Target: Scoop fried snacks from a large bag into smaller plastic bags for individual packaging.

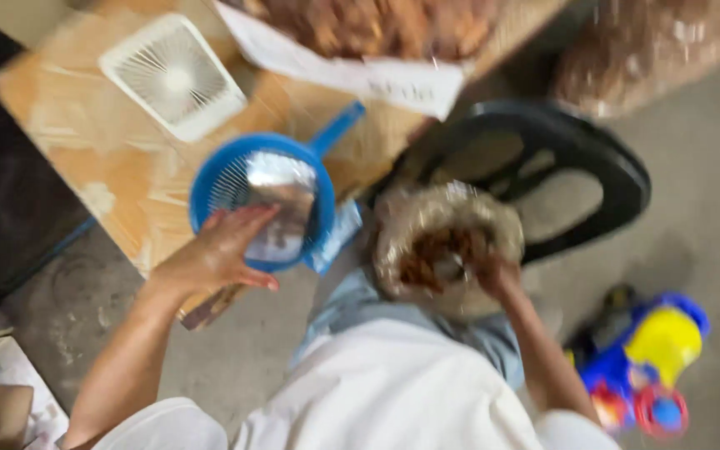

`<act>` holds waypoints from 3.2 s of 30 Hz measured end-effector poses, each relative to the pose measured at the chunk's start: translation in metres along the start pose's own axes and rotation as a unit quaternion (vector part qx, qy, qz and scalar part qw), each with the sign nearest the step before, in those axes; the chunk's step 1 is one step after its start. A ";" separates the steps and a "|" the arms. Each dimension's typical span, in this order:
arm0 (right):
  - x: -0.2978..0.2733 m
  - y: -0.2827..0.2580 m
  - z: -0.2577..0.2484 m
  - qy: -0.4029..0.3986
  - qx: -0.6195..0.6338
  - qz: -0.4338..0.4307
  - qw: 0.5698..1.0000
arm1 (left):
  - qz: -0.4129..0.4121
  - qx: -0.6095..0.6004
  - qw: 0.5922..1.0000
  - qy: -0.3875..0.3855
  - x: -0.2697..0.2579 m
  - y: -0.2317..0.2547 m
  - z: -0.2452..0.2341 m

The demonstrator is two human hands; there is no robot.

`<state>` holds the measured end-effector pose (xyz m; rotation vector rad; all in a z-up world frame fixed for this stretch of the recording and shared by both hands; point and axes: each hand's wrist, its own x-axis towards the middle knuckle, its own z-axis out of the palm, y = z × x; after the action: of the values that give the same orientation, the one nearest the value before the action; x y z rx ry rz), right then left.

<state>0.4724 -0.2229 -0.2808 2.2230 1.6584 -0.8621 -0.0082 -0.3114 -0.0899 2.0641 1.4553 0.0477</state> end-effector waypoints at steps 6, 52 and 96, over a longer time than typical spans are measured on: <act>0.087 0.061 0.049 0.244 -0.118 -0.167 0.948 | -0.026 0.010 0.999 0.025 -0.009 0.005 0.010; 0.090 0.058 0.067 -0.139 -0.050 -0.310 0.939 | 0.083 0.244 0.880 0.399 0.019 0.042 -0.030; 0.038 0.079 -0.174 -0.068 0.299 -0.330 0.893 | 0.326 -0.197 0.919 0.099 0.258 0.101 0.143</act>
<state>0.6078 -0.1295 -0.1760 1.8069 2.3543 -1.8634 0.2307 -0.1748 -0.2358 2.1361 0.7109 0.7704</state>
